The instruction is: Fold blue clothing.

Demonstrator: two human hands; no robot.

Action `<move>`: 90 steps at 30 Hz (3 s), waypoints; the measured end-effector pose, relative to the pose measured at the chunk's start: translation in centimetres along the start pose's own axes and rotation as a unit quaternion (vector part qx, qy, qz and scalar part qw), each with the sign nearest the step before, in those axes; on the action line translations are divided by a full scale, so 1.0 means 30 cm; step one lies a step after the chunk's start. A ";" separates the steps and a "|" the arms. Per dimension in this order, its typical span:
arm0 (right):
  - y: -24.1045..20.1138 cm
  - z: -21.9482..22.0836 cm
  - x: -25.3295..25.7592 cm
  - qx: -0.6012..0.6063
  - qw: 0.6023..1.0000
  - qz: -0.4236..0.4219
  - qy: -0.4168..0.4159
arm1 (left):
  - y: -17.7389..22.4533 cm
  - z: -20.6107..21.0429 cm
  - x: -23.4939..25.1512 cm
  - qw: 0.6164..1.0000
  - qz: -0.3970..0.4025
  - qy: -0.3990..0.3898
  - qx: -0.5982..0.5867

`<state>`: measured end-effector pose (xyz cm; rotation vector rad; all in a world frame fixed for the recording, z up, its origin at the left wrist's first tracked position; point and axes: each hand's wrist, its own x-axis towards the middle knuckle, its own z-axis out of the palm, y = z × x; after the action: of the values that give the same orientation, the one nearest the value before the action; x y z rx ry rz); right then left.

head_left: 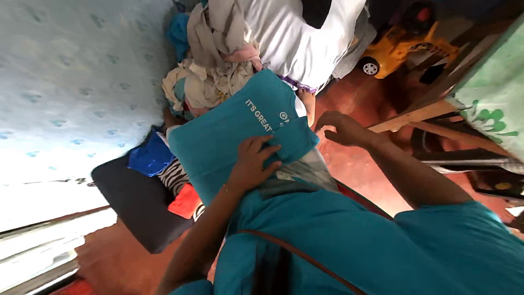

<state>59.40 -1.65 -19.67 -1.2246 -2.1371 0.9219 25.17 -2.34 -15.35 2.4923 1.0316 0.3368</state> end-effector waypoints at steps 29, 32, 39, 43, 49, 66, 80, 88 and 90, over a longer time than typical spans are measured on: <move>-0.216 -0.090 0.366 0.017 0.974 0.146 -0.169 | -0.509 -0.130 -0.695 0.881 -0.375 0.204 -0.204; -0.195 -0.099 0.348 0.063 0.980 0.136 -0.128 | -0.519 -0.158 -0.717 0.867 -0.353 0.275 -0.218; -0.050 0.008 0.318 0.134 0.962 0.215 -0.102 | -0.512 0.099 -0.662 0.721 -0.444 0.263 -0.462; 0.009 0.032 0.217 0.265 0.902 0.320 -0.116 | -0.471 0.129 -0.673 0.630 -0.422 0.282 -0.588; 0.030 0.018 0.103 0.341 0.861 0.360 -0.111 | -0.548 0.100 -0.783 0.661 -0.385 0.299 -0.570; 0.066 0.005 0.026 0.278 0.876 0.377 -0.115 | -0.515 -0.019 -0.788 0.685 -0.347 0.389 -0.509; 0.003 0.013 0.028 0.353 0.805 0.467 -0.101 | -0.432 0.175 -0.834 0.617 -0.452 0.278 -0.581; -0.088 -0.129 0.037 0.257 0.863 0.434 -0.042 | -0.381 -0.144 -0.874 0.774 -0.512 0.214 -0.305; -0.127 -0.165 0.035 0.232 0.878 0.417 -0.047 | -0.375 -0.216 -0.878 0.806 -0.512 0.182 -0.235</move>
<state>60.35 -0.60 -13.49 -1.8663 -1.2516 1.7435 -2.47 -12.18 -16.48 1.1809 1.9645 0.6163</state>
